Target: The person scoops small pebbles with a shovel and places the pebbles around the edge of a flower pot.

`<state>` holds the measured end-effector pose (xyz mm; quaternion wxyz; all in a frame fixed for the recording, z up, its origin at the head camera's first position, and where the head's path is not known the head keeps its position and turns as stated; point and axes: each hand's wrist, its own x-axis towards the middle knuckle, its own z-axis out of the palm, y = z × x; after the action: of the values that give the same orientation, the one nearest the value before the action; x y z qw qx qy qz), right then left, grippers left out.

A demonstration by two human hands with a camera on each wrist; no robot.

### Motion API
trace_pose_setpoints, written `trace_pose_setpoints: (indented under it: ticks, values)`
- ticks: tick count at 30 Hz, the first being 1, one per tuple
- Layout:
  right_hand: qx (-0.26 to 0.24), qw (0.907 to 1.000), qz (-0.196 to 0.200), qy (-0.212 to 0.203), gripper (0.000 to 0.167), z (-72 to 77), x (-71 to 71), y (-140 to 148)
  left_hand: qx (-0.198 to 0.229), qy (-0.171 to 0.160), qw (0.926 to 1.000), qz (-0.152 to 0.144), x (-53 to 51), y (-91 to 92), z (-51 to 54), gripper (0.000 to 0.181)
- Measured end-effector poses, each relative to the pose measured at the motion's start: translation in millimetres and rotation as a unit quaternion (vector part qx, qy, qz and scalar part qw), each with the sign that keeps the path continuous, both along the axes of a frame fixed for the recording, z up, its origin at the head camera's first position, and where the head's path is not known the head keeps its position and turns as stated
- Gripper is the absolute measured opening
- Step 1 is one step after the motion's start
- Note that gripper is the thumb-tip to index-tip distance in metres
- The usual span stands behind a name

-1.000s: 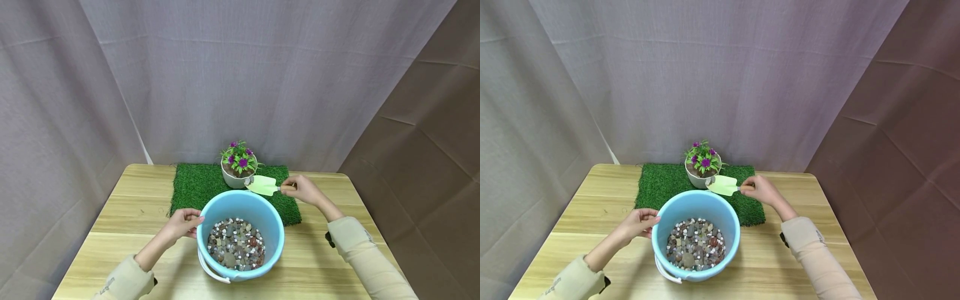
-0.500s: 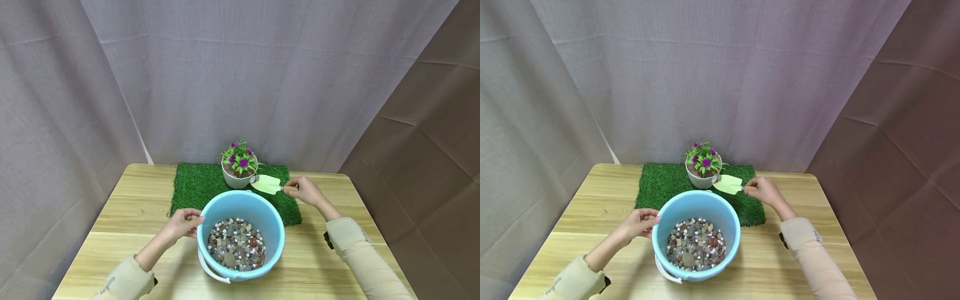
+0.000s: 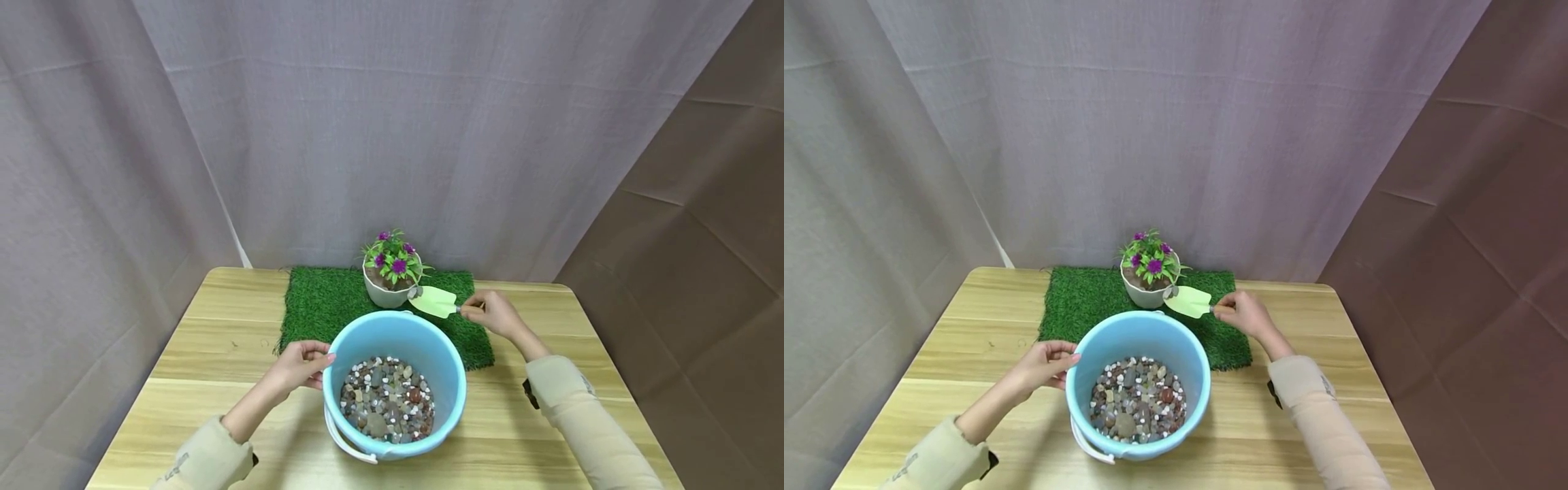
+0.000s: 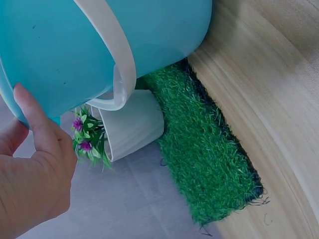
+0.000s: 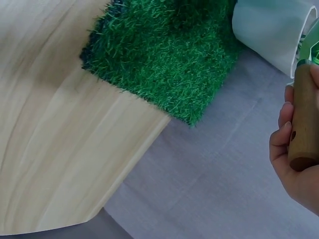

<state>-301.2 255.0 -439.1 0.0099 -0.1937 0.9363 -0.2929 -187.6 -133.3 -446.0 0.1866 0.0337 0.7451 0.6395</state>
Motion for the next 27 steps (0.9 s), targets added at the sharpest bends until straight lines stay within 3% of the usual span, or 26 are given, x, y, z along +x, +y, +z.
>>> trace_pose_setpoints:
  ticks: [16, 27]
  values:
    - [-0.006, 0.9998, -0.016, -0.007, 0.023, -2.7, 7.0, 28, 0.006, 0.000, 1.0000, -0.005, 0.2, -0.3, 0.9, 0.042]
    - [-0.022, 0.9996, -0.014, -0.011, 0.021, -11.5, -4.4, 24, 0.009, 0.004, 0.9999, -0.005, 0.4, -1.1, 0.7, 0.041]
